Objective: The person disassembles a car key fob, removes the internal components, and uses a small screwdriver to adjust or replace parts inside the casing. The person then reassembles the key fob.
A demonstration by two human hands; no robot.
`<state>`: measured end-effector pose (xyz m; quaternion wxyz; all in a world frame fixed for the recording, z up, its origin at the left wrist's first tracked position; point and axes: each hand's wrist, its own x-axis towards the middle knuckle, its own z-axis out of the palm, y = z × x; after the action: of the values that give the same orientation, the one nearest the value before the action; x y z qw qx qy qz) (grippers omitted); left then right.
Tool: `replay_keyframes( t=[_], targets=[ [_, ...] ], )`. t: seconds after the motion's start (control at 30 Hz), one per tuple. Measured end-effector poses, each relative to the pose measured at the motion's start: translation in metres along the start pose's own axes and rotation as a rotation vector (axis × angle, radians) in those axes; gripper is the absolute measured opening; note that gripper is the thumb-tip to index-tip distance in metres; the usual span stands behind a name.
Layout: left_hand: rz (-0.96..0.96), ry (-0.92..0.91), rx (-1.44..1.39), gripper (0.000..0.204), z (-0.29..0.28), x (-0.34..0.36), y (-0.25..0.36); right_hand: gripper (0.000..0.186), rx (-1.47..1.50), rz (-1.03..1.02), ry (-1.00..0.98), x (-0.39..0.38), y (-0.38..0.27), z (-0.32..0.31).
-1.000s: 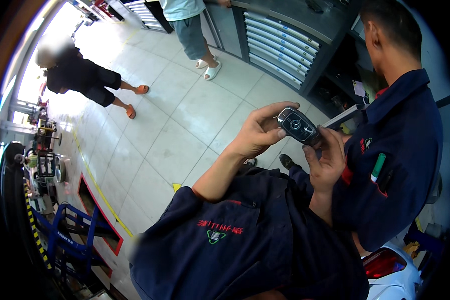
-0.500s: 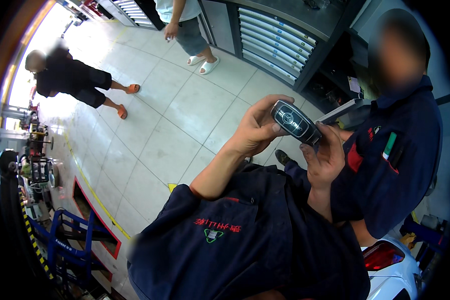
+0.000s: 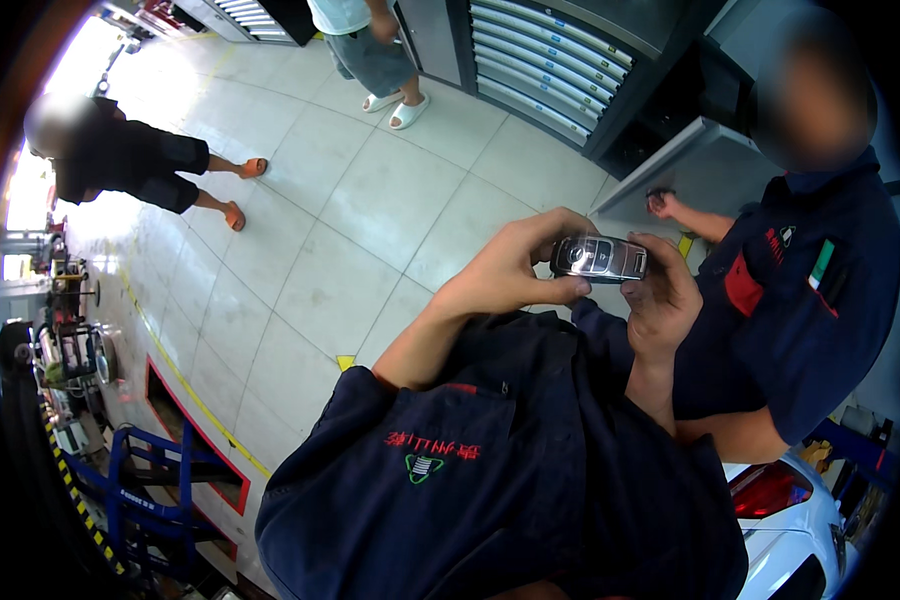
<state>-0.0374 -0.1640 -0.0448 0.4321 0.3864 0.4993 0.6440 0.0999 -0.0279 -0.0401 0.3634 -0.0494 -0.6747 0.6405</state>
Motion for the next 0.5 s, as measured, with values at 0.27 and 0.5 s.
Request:
replay_keyframes(
  t=[0.27,0.5],
  targets=[
    [-0.018,-0.263,-0.432,0.049,0.017,-0.025,-0.023,0.038,0.096,0.085,-0.036,-0.021,-0.009,0.013],
    [-0.243,-0.329,-0.85,0.063,0.038,-0.035,-0.032,0.025,0.392,0.281,0.064,-0.04,-0.01,0.017]
  ],
)
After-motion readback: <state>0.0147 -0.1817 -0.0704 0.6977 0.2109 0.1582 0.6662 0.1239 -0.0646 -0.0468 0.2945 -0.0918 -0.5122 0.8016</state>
